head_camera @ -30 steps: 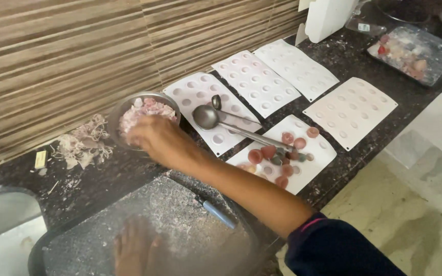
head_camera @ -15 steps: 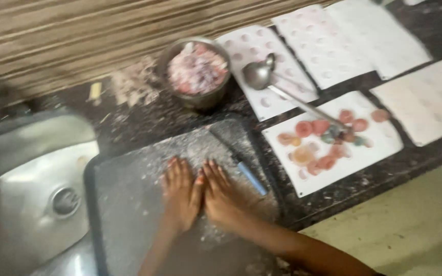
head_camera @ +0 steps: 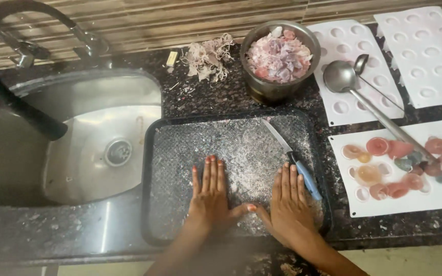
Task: Trim and process small heart-shaped and circular candle wax pieces on a tray and sort them into a container.
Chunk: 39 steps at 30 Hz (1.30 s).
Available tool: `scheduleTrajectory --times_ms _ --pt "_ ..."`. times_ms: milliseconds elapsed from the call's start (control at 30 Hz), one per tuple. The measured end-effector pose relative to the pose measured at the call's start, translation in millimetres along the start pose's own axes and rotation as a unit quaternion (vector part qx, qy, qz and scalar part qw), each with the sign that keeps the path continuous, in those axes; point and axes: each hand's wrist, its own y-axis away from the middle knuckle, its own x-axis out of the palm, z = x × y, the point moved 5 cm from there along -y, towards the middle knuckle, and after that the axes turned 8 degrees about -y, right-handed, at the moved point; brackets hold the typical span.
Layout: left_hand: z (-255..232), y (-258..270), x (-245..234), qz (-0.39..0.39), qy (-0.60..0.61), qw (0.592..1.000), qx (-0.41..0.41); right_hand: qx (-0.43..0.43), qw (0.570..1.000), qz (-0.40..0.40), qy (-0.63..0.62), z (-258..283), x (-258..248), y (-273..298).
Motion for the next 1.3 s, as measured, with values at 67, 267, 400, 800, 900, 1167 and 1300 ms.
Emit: scheduleTrajectory --times_ms 67,267,400,800,900,1167,1300 --pt "-15 -1 28 0.230 0.021 0.973 0.017 -0.040 0.997 -0.069 0.020 5 1 -12" --pt "-14 -11 21 0.109 0.130 0.983 0.071 -0.048 0.972 0.226 -0.046 5 -10 -58" --pt "-1 -11 -13 0.043 0.016 0.998 0.049 -0.032 0.966 0.235 -0.102 9 -15 -81" --pt "2 -9 22 -0.029 0.140 0.990 -0.002 -0.242 0.950 0.094 -0.176 20 -39 -28" --pt "2 -9 24 -0.058 0.123 0.991 -0.010 -0.237 0.947 0.095 -0.193 25 -54 -30" --pt "-5 -8 49 -0.190 0.031 0.981 -0.008 -0.205 0.952 0.097 -0.205 38 -64 -29" --pt "-2 -6 48 -0.185 0.066 0.979 -0.060 -0.132 0.942 0.088 -0.295 44 -42 -24"
